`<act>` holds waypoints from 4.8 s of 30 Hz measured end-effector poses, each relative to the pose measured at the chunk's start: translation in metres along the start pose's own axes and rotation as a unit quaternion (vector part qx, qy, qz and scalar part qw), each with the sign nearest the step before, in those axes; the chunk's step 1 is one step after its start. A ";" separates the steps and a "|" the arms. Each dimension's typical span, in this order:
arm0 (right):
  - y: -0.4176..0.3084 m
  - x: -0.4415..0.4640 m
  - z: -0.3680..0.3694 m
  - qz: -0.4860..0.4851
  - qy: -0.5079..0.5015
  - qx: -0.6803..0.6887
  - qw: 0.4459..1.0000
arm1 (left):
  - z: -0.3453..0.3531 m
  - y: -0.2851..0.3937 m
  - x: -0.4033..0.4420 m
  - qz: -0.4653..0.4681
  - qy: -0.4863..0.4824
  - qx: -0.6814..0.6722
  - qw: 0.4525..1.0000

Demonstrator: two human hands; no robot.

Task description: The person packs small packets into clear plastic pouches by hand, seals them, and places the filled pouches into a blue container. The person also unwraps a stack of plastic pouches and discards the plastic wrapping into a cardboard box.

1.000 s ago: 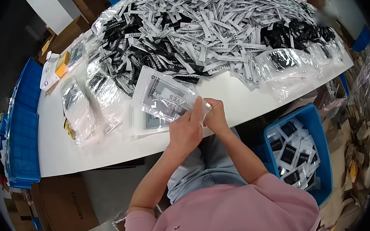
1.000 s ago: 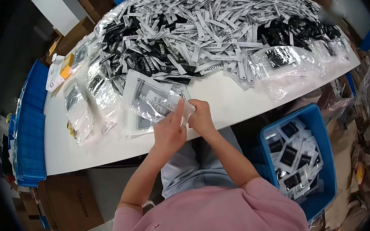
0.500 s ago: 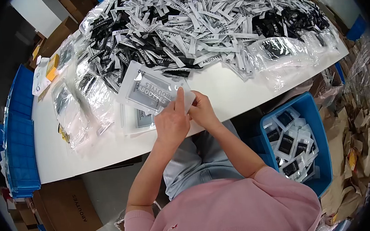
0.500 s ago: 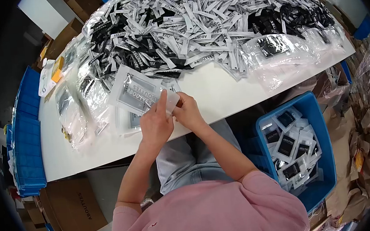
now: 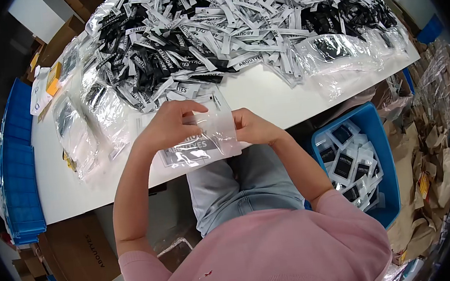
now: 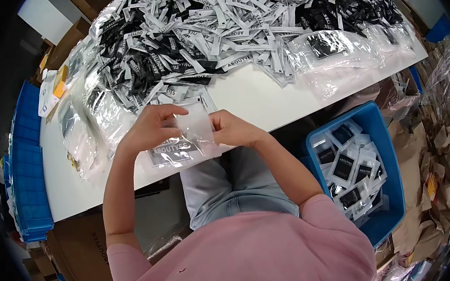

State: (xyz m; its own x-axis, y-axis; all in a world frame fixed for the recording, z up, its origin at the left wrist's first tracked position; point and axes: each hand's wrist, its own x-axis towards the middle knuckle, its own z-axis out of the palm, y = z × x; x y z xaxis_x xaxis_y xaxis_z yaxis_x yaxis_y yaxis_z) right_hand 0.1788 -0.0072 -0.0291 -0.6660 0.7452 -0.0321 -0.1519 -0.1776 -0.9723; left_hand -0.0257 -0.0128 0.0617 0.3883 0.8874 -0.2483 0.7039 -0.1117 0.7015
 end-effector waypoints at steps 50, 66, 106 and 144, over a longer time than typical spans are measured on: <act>-0.035 -0.100 -0.052 -0.089 0.022 -0.463 0.882 | 0.070 -0.017 -0.011 0.150 0.047 0.170 0.973; 0.012 0.063 -0.030 -0.137 0.118 -0.606 0.775 | 0.076 -0.071 0.001 0.198 0.181 0.224 0.937; -0.007 0.194 -0.058 -0.085 0.084 -0.639 0.760 | 0.078 -0.095 -0.011 0.209 0.243 0.193 0.927; -0.025 0.083 -0.102 -0.076 0.229 -0.335 0.911 | 0.081 -0.131 -0.004 0.061 0.353 -0.160 0.920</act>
State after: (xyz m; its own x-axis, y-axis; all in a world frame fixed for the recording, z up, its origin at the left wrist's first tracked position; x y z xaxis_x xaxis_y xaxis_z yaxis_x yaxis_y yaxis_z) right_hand 0.2023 0.1244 -0.0316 -0.2775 0.9456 0.1698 0.3658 0.2674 -0.8914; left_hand -0.0711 -0.0375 -0.0831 -0.1103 0.9590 0.2612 0.4261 -0.1918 0.8841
